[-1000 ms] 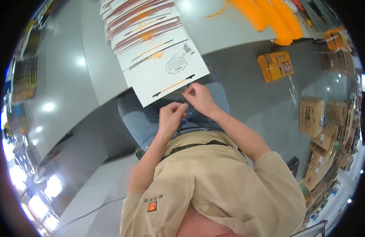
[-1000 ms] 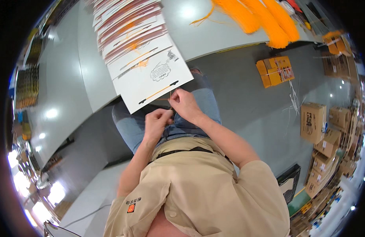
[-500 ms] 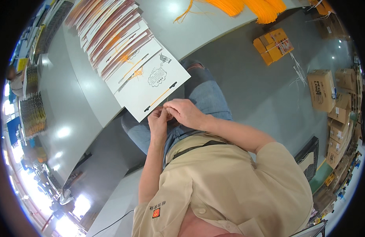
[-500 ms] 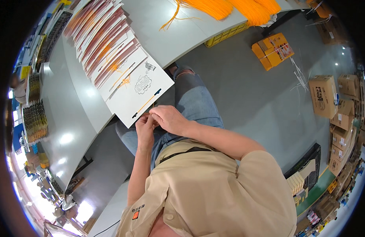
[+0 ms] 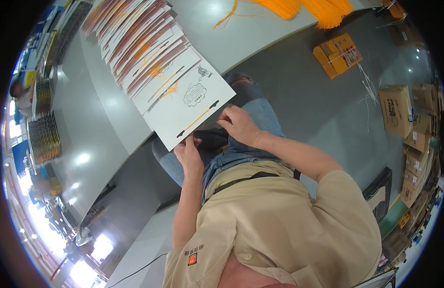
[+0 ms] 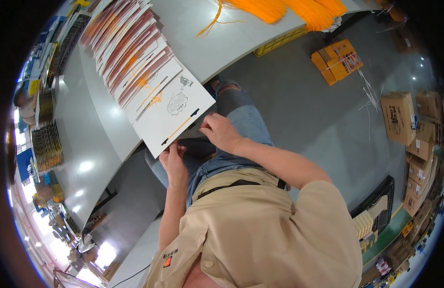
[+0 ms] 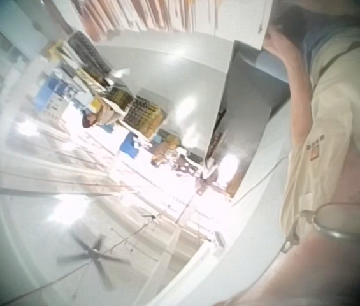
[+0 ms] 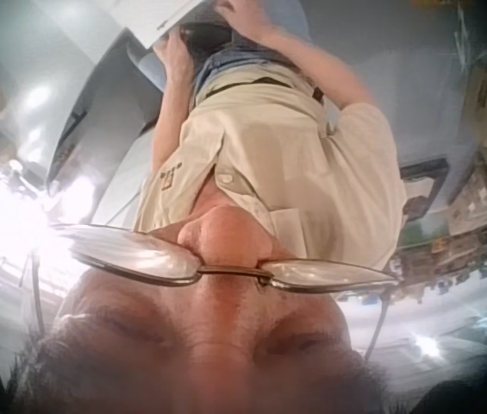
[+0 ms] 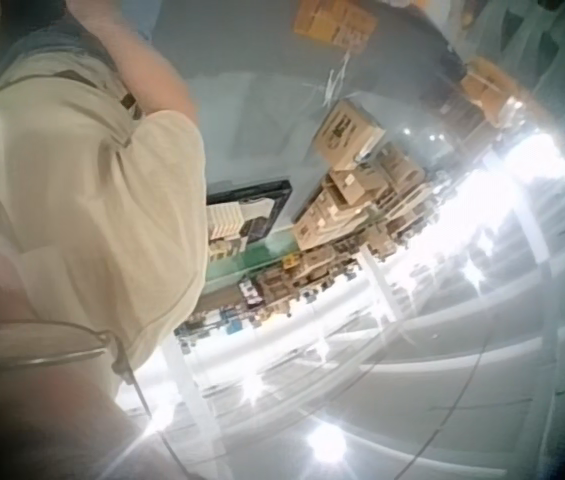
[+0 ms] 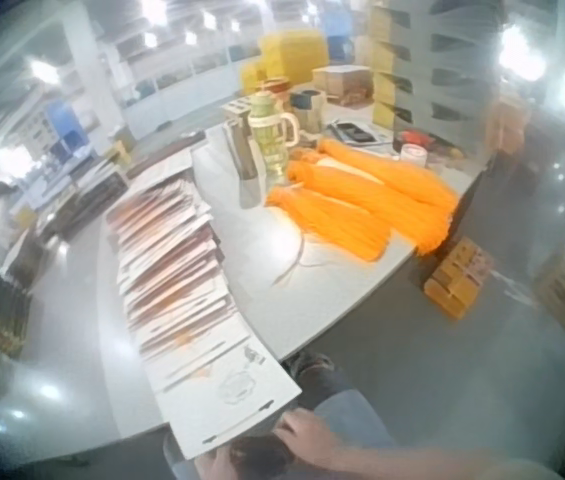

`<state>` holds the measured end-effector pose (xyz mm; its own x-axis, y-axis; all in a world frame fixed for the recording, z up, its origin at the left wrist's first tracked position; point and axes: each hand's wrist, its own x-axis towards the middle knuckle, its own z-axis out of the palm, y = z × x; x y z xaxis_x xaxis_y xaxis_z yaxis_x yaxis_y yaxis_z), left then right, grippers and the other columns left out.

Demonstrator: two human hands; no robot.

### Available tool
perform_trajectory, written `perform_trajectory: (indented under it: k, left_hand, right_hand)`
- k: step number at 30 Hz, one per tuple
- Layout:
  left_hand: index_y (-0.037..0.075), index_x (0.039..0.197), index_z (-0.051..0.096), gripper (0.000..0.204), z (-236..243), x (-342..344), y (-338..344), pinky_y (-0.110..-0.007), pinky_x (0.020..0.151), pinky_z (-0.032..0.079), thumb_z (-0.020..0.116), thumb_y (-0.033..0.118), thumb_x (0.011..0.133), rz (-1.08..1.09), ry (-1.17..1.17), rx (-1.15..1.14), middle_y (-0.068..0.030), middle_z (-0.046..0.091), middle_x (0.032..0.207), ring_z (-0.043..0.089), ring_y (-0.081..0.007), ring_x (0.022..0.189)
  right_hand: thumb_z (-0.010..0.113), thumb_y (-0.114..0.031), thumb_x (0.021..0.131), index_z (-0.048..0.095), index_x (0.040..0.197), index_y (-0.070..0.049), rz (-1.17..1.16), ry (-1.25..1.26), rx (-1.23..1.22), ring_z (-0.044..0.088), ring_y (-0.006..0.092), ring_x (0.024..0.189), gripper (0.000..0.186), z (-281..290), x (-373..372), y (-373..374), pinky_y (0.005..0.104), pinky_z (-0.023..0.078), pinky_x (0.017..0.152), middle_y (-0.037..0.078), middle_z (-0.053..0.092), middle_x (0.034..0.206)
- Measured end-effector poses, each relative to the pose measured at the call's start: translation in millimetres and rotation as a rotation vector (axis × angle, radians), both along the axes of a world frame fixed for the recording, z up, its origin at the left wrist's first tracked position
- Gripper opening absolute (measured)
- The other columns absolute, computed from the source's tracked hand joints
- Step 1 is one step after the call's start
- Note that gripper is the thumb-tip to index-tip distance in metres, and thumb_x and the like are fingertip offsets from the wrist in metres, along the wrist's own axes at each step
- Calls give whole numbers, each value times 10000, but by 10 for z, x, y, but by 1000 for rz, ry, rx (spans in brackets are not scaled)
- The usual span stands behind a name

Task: The person ties orange string around individual flat paper items, one at a time, then stacks them. After completing the stack, the person lifts and aligns the bundle, showing the tied edges.

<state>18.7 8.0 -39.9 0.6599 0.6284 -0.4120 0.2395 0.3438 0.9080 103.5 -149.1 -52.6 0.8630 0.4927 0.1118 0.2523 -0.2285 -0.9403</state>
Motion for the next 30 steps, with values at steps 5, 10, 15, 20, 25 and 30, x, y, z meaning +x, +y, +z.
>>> perform_trajectory:
  k: [5, 10, 15, 20, 25, 30]
  left_hand:
    - [24, 1239, 589, 236, 564, 121, 59, -339, 857, 570, 575, 127, 1028, -105, -304, -178, -112, 688, 1114, 686, -212, 983]
    - [-5, 1341, 516, 341, 754, 327, 107, -415, 1020, 520, 552, 57, 1008, 84, -278, -459, -150, 662, 1252, 672, -291, 1112]
    - [-51, 1372, 464, 399, 617, 797, 262, -404, 1061, 498, 518, -15, 978, 167, -389, -347, -174, 560, 1365, 588, -283, 1202]
    - [-29, 1276, 516, 306, 252, 1518, 866, -462, 995, 531, 537, -14, 972, 246, -361, -399, -171, 601, 1259, 621, -317, 1144]
    - [-58, 1288, 504, 302, 184, 1366, 938, -463, 980, 573, 538, 17, 997, 182, -332, -457, -203, 626, 1237, 645, -323, 1134]
    - [-55, 1300, 487, 288, 480, 1344, 827, -413, 963, 572, 514, 70, 1043, 110, -352, -318, -191, 642, 1218, 655, -290, 1123]
  right_hand:
    - [682, -180, 875, 622, 981, -63, 176, -654, -129, 597, 301, 1037, 170, 133, 247, 24, 422, 490, 920, 112, 635, 1063]
    - [598, -228, 924, 589, 1156, -77, 296, 24, 325, 438, 298, 1325, 276, 49, 678, 294, 459, 345, 1137, 111, 537, 1351]
    - [642, -270, 904, 518, 1364, -101, 297, -497, -305, 318, 315, 1463, 506, -27, 828, 330, 495, 238, 1228, 113, 425, 1518]
    - [729, -272, 848, 466, 1445, -65, 293, -768, -489, 318, 332, 1463, 684, 183, 835, 260, 479, 260, 1210, 113, 402, 1533]
    - [737, -215, 854, 478, 1422, -53, 340, -712, -544, 365, 312, 1430, 645, 310, 868, 242, 460, 282, 1201, 114, 430, 1495]
    - [736, -205, 853, 486, 1419, -56, 311, -739, -535, 366, 312, 1430, 636, 273, 833, 243, 457, 283, 1202, 113, 436, 1489]
